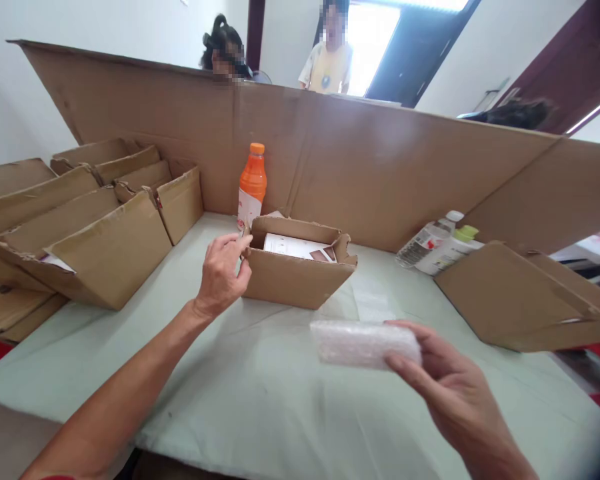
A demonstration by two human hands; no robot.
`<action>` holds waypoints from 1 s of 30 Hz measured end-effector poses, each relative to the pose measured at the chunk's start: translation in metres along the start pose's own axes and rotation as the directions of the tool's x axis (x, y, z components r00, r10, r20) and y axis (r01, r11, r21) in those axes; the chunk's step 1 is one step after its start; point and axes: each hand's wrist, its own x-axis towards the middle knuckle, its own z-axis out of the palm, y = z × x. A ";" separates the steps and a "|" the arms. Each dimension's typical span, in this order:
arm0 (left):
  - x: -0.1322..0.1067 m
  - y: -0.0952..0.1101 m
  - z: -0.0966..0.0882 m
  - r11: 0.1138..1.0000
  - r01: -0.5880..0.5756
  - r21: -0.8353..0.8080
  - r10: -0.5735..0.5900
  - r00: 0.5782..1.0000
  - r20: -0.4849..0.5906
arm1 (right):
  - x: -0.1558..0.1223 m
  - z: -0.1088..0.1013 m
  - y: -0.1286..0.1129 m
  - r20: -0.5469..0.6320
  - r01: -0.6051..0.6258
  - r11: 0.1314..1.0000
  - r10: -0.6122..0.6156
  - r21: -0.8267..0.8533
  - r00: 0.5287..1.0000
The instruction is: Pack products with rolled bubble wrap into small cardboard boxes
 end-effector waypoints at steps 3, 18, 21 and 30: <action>-0.011 0.004 0.000 1.000 -0.001 -0.012 0.000 0.996 -0.087 | 0.036 0.002 -0.033 -0.106 0.159 0.985 -0.166 -0.072 0.980; -0.018 0.017 0.002 0.975 0.090 -0.202 -0.112 0.989 -0.100 | 0.194 0.139 -0.107 0.260 0.277 0.802 -0.157 -0.529 0.953; -0.020 0.017 0.002 0.973 0.111 -0.204 -0.130 0.988 -0.084 | 0.196 0.162 -0.116 0.306 0.319 0.585 -0.124 -0.746 0.944; -0.022 0.015 0.002 0.976 0.077 -0.205 -0.103 0.988 -0.117 | 0.192 0.174 -0.105 0.498 0.441 0.458 0.004 -0.772 0.867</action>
